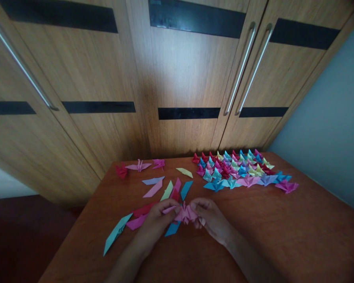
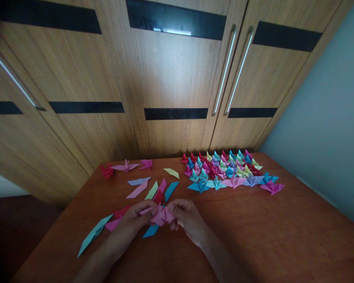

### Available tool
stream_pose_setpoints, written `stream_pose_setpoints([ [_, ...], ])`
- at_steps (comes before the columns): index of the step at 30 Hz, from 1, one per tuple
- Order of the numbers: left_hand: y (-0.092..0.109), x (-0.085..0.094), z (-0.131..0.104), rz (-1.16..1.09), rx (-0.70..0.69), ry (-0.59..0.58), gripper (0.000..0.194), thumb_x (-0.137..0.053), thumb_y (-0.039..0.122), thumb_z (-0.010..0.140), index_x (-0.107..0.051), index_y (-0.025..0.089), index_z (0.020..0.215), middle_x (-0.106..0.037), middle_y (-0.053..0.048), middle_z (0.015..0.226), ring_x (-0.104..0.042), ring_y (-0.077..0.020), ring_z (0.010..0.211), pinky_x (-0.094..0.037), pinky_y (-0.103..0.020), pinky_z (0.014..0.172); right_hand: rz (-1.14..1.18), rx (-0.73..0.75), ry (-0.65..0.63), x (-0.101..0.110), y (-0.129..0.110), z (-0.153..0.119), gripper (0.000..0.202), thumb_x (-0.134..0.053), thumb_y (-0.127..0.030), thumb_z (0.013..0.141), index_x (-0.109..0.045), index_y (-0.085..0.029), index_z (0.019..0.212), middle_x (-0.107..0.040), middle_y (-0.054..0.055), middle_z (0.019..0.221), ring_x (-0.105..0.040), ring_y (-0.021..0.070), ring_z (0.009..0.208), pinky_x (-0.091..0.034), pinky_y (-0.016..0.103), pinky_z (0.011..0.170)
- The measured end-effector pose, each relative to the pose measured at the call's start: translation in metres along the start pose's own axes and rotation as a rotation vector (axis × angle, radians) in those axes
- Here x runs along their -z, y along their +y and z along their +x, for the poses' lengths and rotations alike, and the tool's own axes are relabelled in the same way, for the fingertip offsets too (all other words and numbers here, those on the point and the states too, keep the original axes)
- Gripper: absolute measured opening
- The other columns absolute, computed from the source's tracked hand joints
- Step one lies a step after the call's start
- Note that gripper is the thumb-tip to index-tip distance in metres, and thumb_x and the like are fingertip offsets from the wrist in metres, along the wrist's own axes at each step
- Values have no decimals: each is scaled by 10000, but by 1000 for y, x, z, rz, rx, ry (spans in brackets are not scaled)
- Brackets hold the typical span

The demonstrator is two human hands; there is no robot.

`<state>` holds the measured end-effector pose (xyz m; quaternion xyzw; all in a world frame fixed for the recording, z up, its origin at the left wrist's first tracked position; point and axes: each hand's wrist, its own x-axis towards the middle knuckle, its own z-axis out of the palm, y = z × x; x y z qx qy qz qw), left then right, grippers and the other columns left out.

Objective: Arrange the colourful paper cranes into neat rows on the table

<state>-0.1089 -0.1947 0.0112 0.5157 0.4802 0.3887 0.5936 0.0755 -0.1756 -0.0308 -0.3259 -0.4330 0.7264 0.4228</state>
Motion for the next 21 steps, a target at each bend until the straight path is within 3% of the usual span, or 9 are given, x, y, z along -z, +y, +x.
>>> stream_pose_setpoints([
  [7, -5, 0, -1, -247, 48, -35, 206, -651, 368, 797, -632, 163, 793, -617, -15, 748, -560, -139, 699, -422, -237, 658, 30, -26, 84, 0, 2, 1, 346, -717, -456, 733, -599, -135, 678, -605, -10, 524, -496, 58, 367, -318, 159, 362],
  [13, -4, -1, -1, -446, 51, 27, 142, -698, 291, 772, -655, 162, 813, -621, -18, 806, -563, -118, 726, -468, -226, 679, 141, -8, -3, 0, -2, 1, 289, -737, -393, 735, -639, -129, 803, -664, 28, 675, -603, 85, 529, -392, 159, 456],
  [21, -6, -2, 0, -554, 73, 11, 134, -742, 241, 731, -652, 163, 794, -595, 9, 738, -554, -94, 649, -480, -214, 626, 168, -17, 111, 8, 5, 1, 397, -792, -461, 636, -527, -165, 631, -545, -55, 428, -469, 54, 351, -316, 150, 375],
])
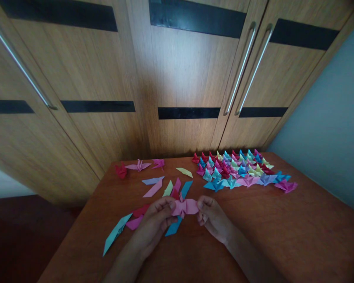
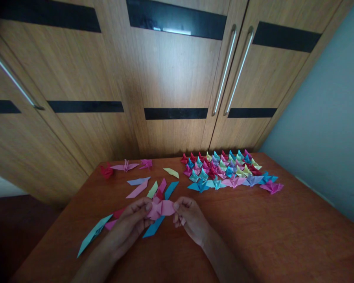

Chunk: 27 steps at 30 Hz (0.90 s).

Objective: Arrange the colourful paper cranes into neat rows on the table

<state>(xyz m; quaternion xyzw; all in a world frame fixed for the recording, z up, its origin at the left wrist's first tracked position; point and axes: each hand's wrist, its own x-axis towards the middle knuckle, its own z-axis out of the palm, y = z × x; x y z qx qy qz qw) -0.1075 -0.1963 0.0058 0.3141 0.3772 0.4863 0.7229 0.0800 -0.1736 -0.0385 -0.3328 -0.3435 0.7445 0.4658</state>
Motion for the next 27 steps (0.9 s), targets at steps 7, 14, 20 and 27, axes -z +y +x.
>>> stream_pose_setpoints([
  [7, -3, 0, 0, -57, 9, -65, 91, -711, 219, 768, -658, 161, 815, -616, -7, 778, -582, -101, 693, -474, -210, 647, 29, -46, -56, 0, 2, 2, 364, -757, -444, 698, -529, -164, 650, -533, -55, 457, -450, 47, 377, -290, 163, 394],
  [14, -2, -2, -2, 3, -5, -85, 108, -688, 259, 792, -654, 159, 816, -612, -13, 766, -562, -100, 696, -462, -204, 651, -43, -62, -140, -3, 1, 1, 276, -721, -386, 744, -593, -144, 709, -576, -14, 573, -490, 63, 481, -328, 181, 468],
  [20, -1, 2, 2, 247, -12, 36, 171, -668, 331, 782, -644, 162, 785, -628, -12, 771, -577, -120, 707, -471, -223, 670, -194, 73, -4, -4, 0, 6, 242, -648, -396, 792, -606, -160, 827, -560, -18, 611, -473, 76, 507, -343, 191, 483],
  [27, 0, 4, 8, 465, -149, 257, 163, -632, 325, 734, -636, 164, 712, -627, -1, 701, -594, -148, 677, -505, -250, 646, -704, 537, 336, -6, -3, -5, 197, -533, -373, 870, -525, -200, 774, -488, -43, 587, -460, 103, 537, -358, 213, 518],
])
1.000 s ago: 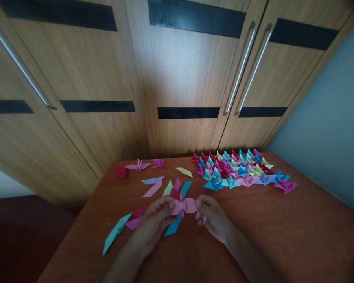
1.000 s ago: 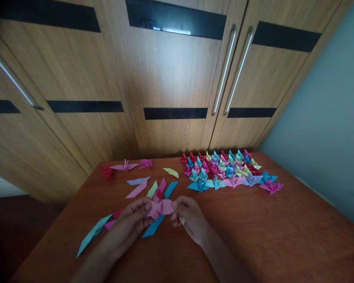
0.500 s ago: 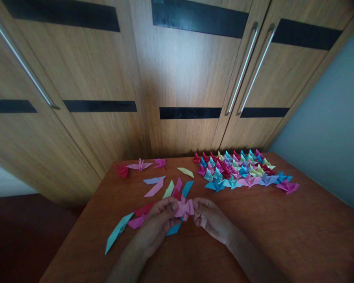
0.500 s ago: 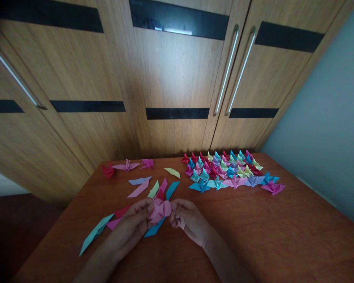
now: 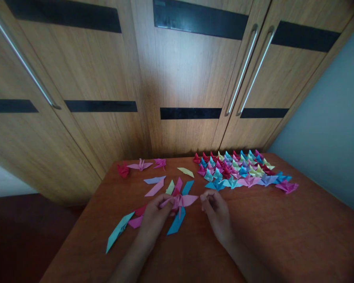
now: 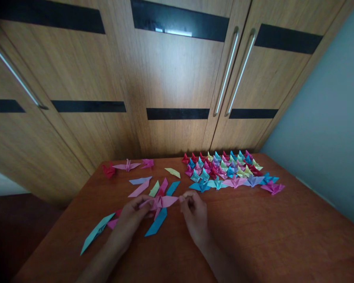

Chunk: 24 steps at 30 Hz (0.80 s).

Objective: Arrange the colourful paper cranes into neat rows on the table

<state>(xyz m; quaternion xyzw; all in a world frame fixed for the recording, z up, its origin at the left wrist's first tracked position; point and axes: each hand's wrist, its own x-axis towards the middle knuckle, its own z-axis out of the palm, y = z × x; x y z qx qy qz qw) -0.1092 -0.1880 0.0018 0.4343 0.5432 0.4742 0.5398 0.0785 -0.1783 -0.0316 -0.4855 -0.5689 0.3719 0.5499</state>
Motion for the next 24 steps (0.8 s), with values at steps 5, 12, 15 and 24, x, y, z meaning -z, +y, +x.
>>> stream_pose_setpoints([
  [5, -5, -2, 3, 39, -50, 30, 188, -644, 358, 714, -645, 170, 727, -627, 2, 675, -609, -170, 673, -522, -274, 647, -351, 342, -199, -4, -5, -17, 147, -584, -324, 835, -544, -199, 768, -558, -21, 656, -510, 111, 591, -370, 222, 583],
  [12, -6, -7, -3, 69, -68, -77, 210, -631, 373, 760, -640, 164, 780, -638, -17, 749, -582, -163, 711, -494, -251, 651, -513, 359, -286, -8, -4, -16, 142, -564, -341, 854, -580, -202, 833, -583, -24, 637, -525, 108, 566, -355, 211, 562],
  [15, -3, -9, -6, 87, -69, -144, 243, -620, 404, 776, -635, 161, 773, -623, -13, 752, -558, -155, 707, -469, -233, 626, -478, 311, -222, -6, -3, -12, 151, -504, -309, 890, -593, -193, 851, -602, -12, 667, -535, 109, 583, -369, 208, 575],
  [24, -8, -8, -3, 116, -81, -236, 278, -642, 433, 766, -656, 155, 768, -581, 8, 693, -497, -127, 641, -380, -209, 568, -342, 214, -125, 0, -10, -5, 330, -488, -364, 901, -504, -186, 623, -524, -33, 562, -485, 92, 515, -363, 186, 505],
])
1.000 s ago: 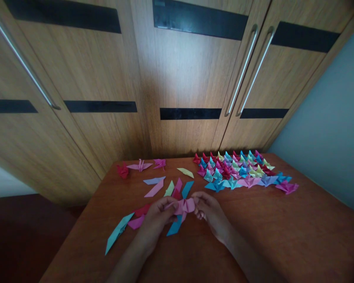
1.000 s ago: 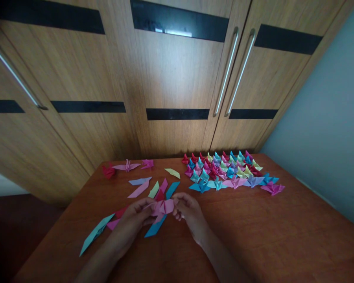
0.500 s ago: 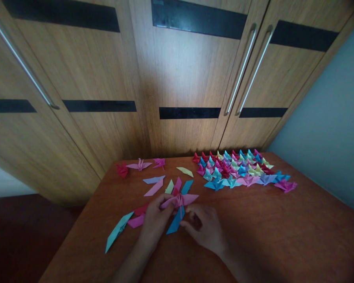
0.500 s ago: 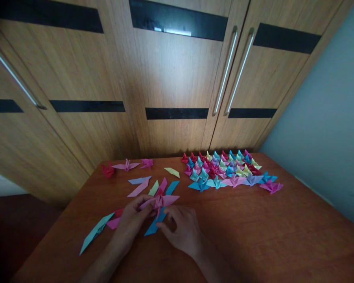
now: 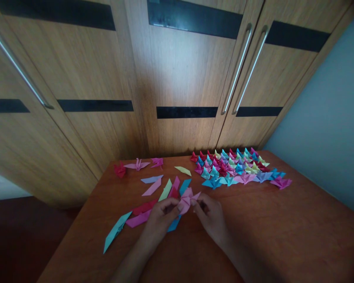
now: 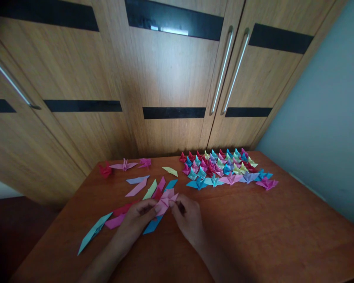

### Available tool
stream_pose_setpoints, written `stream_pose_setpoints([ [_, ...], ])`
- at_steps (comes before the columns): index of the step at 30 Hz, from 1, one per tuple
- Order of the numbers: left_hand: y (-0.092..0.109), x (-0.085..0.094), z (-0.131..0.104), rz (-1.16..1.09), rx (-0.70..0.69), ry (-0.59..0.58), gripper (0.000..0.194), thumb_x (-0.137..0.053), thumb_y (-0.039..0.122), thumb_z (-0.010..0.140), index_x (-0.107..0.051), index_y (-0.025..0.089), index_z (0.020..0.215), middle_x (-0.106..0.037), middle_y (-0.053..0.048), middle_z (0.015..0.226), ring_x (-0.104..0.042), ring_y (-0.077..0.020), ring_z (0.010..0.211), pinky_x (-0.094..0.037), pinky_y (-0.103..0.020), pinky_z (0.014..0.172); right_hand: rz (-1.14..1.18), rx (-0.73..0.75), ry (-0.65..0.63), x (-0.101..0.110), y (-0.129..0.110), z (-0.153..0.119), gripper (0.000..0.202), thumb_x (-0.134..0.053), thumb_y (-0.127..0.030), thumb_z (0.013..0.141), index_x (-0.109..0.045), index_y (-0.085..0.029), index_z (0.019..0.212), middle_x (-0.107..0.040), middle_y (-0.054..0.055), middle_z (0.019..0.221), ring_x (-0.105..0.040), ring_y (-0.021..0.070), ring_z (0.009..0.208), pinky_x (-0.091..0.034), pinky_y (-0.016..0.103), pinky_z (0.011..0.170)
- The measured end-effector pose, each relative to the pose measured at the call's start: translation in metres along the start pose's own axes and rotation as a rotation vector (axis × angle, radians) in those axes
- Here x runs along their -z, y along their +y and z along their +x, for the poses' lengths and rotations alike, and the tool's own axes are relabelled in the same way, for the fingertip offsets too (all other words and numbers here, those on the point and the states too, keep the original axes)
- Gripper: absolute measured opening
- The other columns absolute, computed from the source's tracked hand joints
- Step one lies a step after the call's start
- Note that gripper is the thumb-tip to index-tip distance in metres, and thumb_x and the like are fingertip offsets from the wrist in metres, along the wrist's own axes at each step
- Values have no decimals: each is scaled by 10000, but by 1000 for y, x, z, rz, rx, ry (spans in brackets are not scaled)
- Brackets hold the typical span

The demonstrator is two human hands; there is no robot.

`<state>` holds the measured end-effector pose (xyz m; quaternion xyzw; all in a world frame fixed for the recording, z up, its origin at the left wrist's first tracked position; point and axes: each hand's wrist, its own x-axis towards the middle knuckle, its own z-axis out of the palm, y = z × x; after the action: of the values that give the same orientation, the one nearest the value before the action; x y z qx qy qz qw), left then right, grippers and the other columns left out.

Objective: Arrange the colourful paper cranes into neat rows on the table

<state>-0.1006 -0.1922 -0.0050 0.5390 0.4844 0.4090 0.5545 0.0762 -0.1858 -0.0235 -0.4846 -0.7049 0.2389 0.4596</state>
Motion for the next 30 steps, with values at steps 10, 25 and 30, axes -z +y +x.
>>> stream_pose_setpoints([
  [10, 3, -4, -2, 39, -1, -124, 326, -554, 478, 831, -662, 171, 849, -689, -65, 875, -626, -177, 769, -454, -248, 658, -460, 153, 340, 85, 21, -19, 254, -534, -363, 886, -594, -185, 715, -575, -15, 580, -534, 92, 498, -404, 182, 522],
  [25, -2, -2, 1, 53, -19, -94, 336, -560, 494, 812, -681, 180, 810, -700, -69, 849, -620, -180, 749, -448, -252, 652, -1119, -462, 189, 204, 136, -42, 264, -489, -421, 855, -659, -247, 955, -712, 58, 846, -645, 210, 648, -354, 251, 490],
  [30, 0, 0, 1, 57, -18, -56, 327, -544, 472, 822, -675, 173, 803, -695, -63, 830, -607, -179, 742, -443, -258, 657, -1103, -514, 173, 204, 144, -27, 328, -446, -460, 865, -658, -241, 988, -710, 86, 854, -653, 230, 668, -370, 271, 500],
])
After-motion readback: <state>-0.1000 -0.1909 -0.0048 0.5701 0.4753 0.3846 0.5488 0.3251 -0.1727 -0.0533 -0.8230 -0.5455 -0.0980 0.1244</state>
